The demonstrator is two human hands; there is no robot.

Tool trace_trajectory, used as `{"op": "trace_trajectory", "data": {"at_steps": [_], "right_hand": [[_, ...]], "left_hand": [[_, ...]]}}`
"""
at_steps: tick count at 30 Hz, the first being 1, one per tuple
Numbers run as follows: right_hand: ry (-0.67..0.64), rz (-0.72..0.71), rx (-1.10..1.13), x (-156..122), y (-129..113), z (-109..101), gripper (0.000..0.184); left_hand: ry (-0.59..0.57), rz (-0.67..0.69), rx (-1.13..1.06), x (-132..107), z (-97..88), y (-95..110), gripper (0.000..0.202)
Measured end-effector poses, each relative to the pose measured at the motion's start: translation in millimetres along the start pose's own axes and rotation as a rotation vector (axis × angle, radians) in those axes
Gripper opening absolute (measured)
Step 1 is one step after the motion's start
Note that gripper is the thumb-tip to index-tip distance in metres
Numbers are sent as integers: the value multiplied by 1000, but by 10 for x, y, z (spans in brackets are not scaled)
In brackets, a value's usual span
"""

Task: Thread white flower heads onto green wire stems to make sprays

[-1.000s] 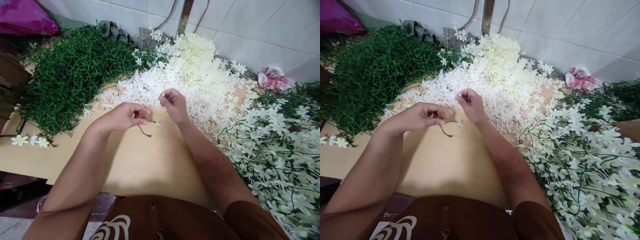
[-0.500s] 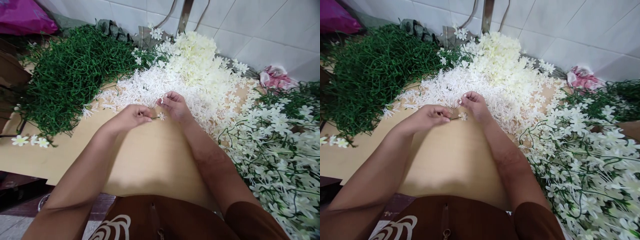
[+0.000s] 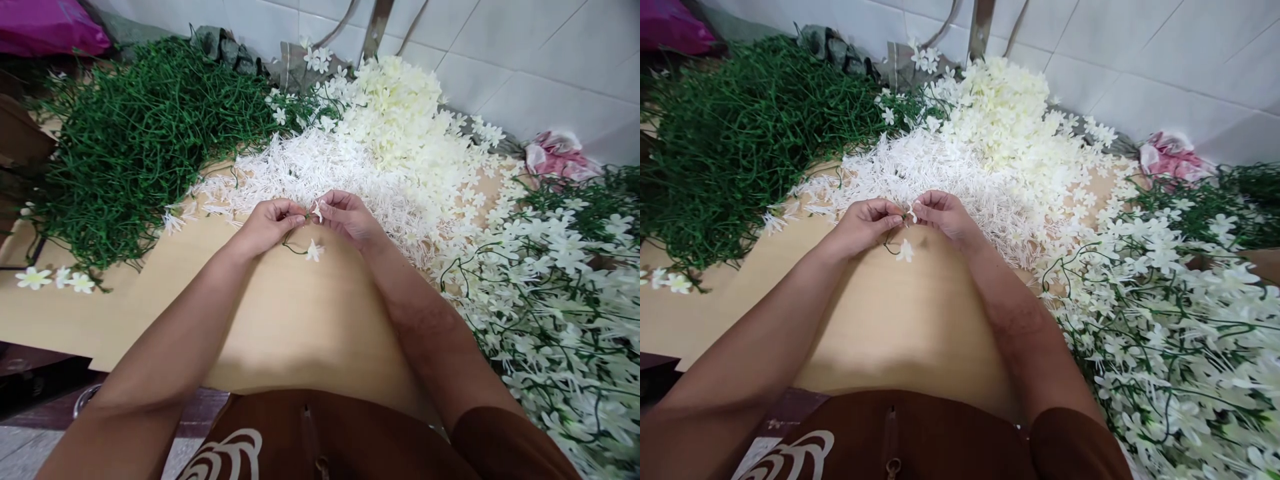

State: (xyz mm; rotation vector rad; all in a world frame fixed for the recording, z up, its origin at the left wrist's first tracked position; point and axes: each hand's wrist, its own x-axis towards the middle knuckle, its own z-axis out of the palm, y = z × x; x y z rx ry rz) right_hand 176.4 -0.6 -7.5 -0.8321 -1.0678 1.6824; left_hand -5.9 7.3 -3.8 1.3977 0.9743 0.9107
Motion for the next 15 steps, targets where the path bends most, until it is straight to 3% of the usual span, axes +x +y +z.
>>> {"op": "trace_trajectory", "data": {"at_steps": [15], "right_hand": [[94,-91,-192,49,85,49,44]], "left_hand": [[-9,-20,-71,21,-4,-11,24]]}}
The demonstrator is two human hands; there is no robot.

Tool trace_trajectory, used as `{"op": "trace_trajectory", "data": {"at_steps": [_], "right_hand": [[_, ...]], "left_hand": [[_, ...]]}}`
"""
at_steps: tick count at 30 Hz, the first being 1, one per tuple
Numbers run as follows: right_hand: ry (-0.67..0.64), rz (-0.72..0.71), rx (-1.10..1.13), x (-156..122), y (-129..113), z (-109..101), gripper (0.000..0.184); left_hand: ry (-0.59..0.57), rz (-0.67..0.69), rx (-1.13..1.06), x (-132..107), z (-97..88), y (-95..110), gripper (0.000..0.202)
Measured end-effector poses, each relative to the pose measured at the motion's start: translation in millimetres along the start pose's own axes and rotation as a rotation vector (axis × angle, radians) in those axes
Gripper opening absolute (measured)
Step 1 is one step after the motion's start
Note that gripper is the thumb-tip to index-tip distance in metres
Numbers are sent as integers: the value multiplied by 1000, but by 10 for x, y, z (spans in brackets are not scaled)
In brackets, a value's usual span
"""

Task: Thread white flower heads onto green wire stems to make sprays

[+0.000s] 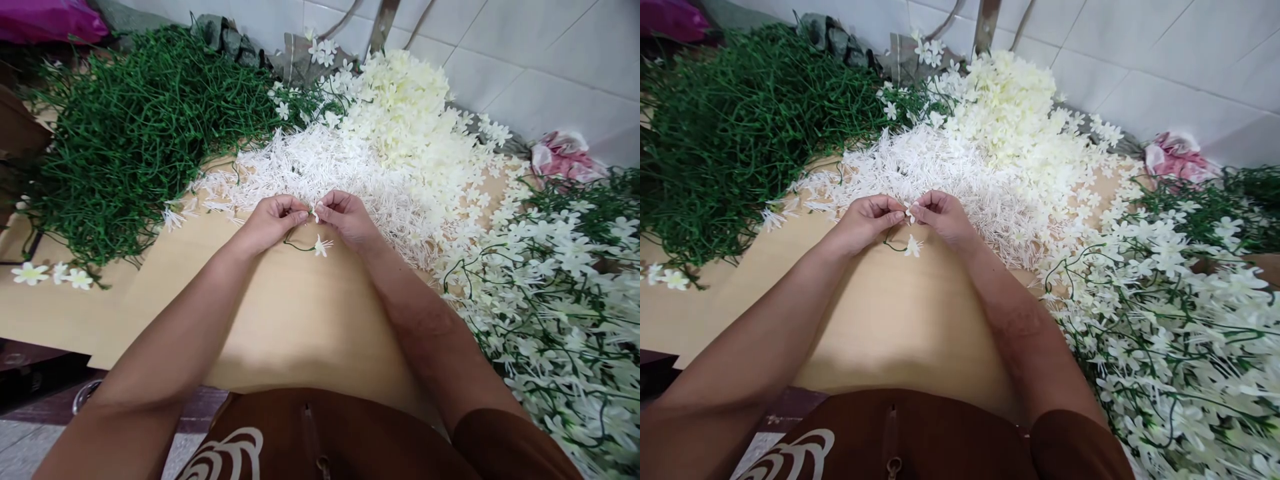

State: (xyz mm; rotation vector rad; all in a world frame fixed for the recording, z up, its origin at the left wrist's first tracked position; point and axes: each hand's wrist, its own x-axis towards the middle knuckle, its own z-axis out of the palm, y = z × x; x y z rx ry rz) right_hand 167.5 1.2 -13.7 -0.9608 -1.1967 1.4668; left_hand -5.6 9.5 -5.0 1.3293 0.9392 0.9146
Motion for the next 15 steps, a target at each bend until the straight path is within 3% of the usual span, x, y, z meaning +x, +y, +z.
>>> {"op": "trace_trajectory", "data": {"at_steps": [5,15], "right_hand": [[-3,-30,-4,-9,2,52,45],[-88,66,72,-42,33,-29,40]], "left_hand": [[-18,21,-24,11,-20,-40,28],[-57,-78,46,-19,-5,74,27]]}}
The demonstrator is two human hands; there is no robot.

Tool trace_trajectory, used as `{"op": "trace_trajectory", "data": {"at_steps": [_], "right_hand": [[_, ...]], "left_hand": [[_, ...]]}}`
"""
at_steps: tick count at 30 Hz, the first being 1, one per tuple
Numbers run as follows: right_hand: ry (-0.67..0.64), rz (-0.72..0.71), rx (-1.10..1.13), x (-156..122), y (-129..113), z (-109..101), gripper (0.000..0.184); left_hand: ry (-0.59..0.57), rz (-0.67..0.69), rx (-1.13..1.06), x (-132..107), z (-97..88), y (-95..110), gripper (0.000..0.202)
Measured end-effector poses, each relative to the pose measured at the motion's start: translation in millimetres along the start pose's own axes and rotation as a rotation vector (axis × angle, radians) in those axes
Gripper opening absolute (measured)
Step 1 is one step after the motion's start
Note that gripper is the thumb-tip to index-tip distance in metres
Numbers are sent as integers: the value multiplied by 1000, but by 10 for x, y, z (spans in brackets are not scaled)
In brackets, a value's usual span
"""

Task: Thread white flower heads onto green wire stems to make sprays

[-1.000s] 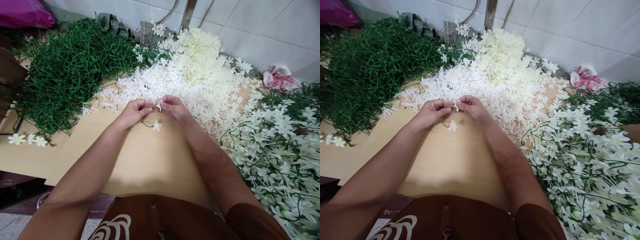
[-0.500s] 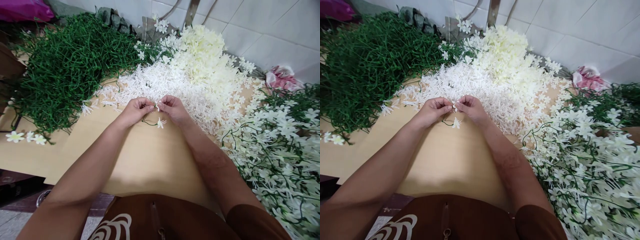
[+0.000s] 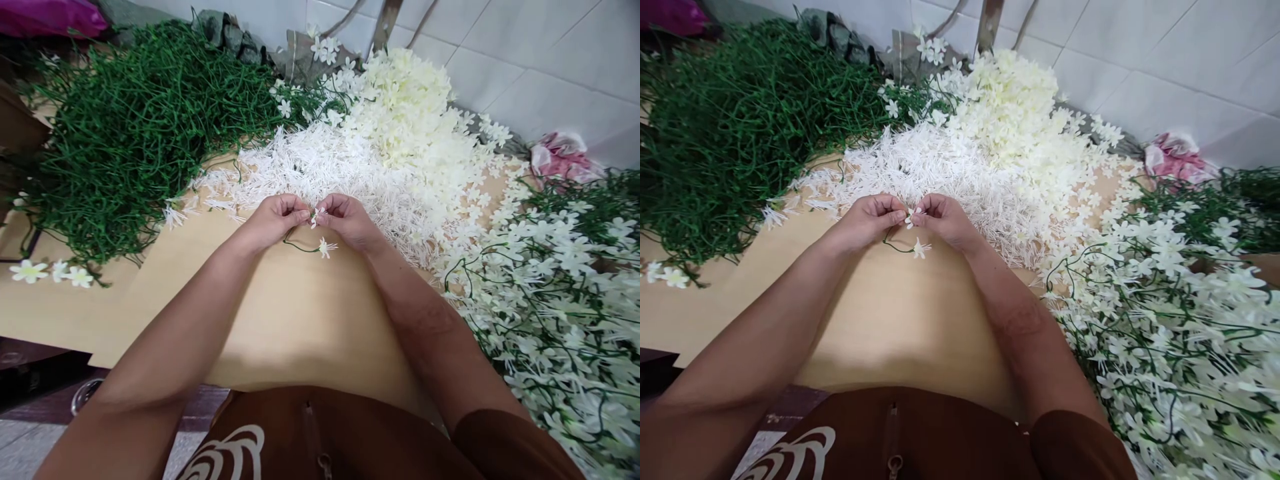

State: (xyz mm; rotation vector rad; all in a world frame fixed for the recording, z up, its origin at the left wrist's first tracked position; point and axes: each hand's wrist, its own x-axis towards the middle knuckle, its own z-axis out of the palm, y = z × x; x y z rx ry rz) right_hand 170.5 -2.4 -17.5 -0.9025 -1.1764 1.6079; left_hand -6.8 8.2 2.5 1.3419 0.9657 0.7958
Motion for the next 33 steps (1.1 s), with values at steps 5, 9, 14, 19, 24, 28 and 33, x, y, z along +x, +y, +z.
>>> {"op": "trace_trajectory", "data": {"at_steps": [5,9,14,19,24,28,33], "right_hand": [[-8,-2,-39,16,-2,1,40],[-6,23,-71,17,-17,12,43],[27,73,-150,18,-38,27,45],[75,87,-176,18,-42,61,46],[101,117,-143,12,-49,95,46],[77,148,-99,22,-76,68,44],[16,141,-88,22,-92,25,43]], "left_hand": [[5,7,23,5,10,-5,23],[-20,-30,45,14,9,19,21],[-68,-67,111,22,-2,69,18],[-80,-94,160,18,-4,98,18],[-90,-110,76,17,-38,78,15],[-88,-119,14,17,-60,63,12],[-60,-111,63,12,-23,94,12]]}}
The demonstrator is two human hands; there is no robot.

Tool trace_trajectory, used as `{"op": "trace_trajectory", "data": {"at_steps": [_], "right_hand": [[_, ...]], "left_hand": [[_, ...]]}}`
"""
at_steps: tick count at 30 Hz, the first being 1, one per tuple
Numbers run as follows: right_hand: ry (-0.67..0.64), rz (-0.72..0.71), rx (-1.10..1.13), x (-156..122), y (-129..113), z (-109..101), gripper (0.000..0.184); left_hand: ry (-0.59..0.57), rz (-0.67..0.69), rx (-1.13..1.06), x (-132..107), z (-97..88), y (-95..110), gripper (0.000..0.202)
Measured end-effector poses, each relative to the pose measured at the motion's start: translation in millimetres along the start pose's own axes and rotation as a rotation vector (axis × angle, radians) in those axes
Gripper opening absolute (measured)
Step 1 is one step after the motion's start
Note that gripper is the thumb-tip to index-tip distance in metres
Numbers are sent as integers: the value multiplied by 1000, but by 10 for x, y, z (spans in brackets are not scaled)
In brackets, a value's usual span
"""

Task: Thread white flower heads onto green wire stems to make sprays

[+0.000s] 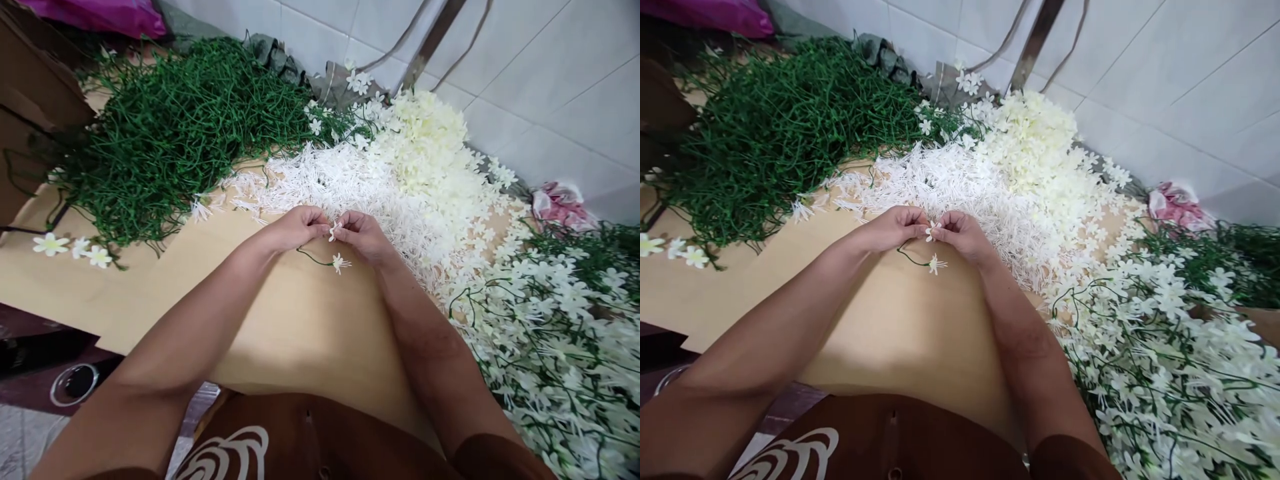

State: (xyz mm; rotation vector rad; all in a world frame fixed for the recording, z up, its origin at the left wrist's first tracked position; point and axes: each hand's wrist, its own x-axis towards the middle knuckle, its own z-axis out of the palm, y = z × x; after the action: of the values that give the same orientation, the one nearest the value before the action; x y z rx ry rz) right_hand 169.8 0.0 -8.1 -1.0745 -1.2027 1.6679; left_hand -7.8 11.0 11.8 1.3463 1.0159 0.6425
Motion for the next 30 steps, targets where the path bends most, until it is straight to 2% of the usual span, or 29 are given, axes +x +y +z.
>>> {"op": "trace_trajectory", "data": {"at_steps": [9,17,24,30], "right_hand": [[-9,-26,-46,-13,41,-15,44],[-5,-2,-93,-1,7,40,47],[15,-24,2,-23,14,41,46],[-48,-3,95,-41,12,-55,40]], "left_hand": [[9,-5,47,-18,90,16,18],[24,10,-46,-21,82,-41,18],[54,71,-128,-4,60,-82,19],[10,71,-258,-20,13,-72,36]]}}
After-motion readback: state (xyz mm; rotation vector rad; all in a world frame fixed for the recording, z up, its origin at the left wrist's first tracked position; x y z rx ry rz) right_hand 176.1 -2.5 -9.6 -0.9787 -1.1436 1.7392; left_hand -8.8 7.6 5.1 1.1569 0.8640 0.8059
